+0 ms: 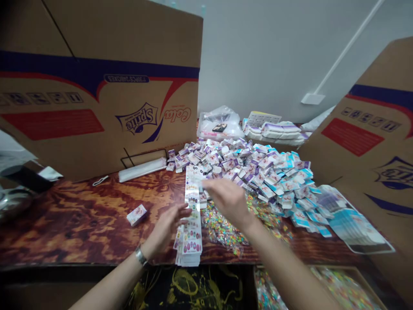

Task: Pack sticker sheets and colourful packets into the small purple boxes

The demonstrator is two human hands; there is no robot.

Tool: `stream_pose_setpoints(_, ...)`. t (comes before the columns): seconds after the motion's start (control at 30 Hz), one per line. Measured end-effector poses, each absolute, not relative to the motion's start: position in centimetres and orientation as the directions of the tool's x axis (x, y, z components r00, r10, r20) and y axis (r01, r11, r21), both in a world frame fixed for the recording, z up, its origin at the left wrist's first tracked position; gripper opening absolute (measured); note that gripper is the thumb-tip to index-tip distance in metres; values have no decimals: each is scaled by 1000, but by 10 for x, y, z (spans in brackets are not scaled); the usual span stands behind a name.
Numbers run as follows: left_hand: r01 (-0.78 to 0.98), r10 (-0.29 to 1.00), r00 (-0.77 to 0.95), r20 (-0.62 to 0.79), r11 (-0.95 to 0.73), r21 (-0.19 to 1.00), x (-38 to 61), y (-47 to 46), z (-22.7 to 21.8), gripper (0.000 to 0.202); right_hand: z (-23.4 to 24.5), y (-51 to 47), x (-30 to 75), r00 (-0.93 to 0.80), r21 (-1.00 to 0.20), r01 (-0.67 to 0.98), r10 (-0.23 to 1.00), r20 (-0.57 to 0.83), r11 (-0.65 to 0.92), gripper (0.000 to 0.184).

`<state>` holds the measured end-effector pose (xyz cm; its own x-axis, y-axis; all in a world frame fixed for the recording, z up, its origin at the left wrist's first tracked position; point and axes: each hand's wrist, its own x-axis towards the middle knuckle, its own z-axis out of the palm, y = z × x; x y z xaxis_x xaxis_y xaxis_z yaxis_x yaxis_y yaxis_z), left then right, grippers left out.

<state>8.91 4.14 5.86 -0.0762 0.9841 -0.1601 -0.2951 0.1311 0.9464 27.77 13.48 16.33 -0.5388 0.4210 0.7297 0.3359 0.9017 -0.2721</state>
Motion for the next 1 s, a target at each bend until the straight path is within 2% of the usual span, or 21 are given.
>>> stream_pose_setpoints(0.03,-507,974,-5,-226,192,840,92,44,69,55,158,118,274,-613,-192,268,321,722,944,22)
stream_pose_setpoints(0.1,-724,955,108,-278,267,636,95,49,85,60,142,86,269,-721,-55,150,147,677,987,22)
stream_pose_setpoints(0.13,-762,935,162,-316,322,561,96,50,89,60,135,72,268,-757,-18,122,105,645,992,21)
stream_pose_setpoints(0.2,-769,890,203,-408,403,497,96,51,90,53,123,52,267,-798,-20,69,67,599,997,19)
stream_pose_setpoints(0.27,-723,871,144,-469,416,551,98,47,85,48,119,44,269,-815,-113,44,101,570,993,18)
stream_pose_setpoints(0.37,-595,931,28,-365,309,742,104,36,76,50,125,52,271,-779,-298,126,280,561,946,19)
stream_pose_setpoints(0.5,-525,969,60,-241,236,818,111,20,72,58,134,80,267,-666,-466,300,533,522,832,17)
stream_pose_setpoints(0.63,-376,974,162,-161,212,902,108,14,76,46,127,99,259,-599,-530,347,618,510,774,17)
stream_pose_setpoints(0.77,-193,976,165,-140,171,966,101,17,79,32,120,106,255,-559,-521,364,628,541,772,17)
stream_pose_setpoints(0.87,-178,989,84,-119,132,975,103,21,75,30,118,105,257,-530,-458,378,593,605,805,17)
stream_pose_setpoints(0.93,-287,989,-4,-149,141,947,108,24,72,29,116,99,259,-550,-331,376,496,672,866,18)
stream_pose_setpoints(1.0,-428,979,-88,-184,130,895,114,26,70,25,112,90,261,-642,-150,346,350,682,926,21)
